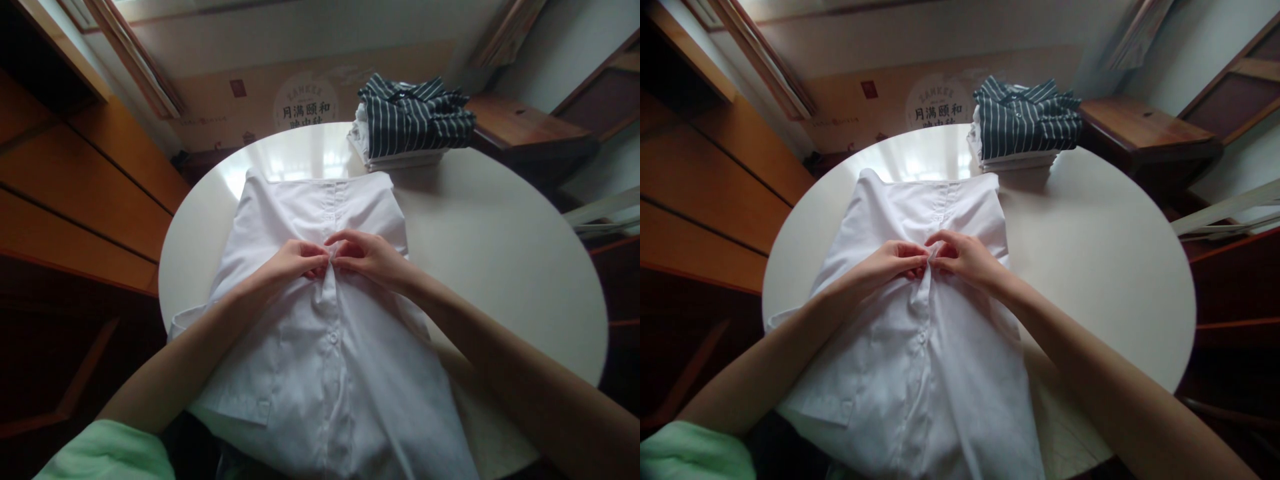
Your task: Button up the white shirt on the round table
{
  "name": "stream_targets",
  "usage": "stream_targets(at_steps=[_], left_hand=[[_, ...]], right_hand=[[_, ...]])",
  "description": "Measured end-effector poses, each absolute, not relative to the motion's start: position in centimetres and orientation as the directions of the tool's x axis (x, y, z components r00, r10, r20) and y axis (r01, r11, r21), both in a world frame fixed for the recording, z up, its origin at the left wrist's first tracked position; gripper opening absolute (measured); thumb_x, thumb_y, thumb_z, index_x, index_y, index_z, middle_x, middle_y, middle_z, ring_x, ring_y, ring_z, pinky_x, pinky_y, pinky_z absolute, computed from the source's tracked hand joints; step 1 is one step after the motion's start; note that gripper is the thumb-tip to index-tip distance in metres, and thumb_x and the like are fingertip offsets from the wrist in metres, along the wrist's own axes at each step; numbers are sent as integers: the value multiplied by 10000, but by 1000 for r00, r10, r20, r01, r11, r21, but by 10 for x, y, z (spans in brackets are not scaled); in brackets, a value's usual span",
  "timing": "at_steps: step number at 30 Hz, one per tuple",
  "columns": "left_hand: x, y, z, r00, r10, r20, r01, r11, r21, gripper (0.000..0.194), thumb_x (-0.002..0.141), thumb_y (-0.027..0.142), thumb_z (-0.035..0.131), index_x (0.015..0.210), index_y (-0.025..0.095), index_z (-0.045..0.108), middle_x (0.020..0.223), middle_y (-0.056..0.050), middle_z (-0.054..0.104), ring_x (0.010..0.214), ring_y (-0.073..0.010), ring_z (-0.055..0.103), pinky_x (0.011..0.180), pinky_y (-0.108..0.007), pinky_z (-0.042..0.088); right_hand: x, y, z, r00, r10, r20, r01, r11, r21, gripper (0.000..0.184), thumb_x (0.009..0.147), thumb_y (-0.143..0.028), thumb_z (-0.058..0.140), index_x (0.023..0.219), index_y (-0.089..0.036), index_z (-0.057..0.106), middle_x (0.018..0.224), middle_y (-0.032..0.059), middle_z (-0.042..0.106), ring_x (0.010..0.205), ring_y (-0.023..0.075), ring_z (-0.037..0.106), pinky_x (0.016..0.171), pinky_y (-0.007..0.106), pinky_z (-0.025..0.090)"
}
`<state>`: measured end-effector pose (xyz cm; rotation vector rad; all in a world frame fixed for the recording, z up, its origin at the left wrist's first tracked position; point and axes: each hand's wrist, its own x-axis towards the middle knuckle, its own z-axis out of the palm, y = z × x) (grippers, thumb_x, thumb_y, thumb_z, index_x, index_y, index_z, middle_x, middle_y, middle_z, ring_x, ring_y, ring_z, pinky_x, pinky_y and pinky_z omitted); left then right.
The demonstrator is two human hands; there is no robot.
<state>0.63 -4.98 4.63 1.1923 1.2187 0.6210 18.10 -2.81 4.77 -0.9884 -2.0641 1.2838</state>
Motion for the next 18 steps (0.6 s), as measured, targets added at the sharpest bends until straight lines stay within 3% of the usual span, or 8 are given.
stream_targets(at_steps=[18], left_hand=[[11,-51,48,256,893,-370,245,310,919,145,728,225,568,708,88,612,532,23,548,476,-28,482,488,-136,379]], right_hand=[[181,-30,47,-614,784,90,424,424,-800,99,749,-202,539,836,-160,561,662,-10,601,609,102,545,572,217,396]])
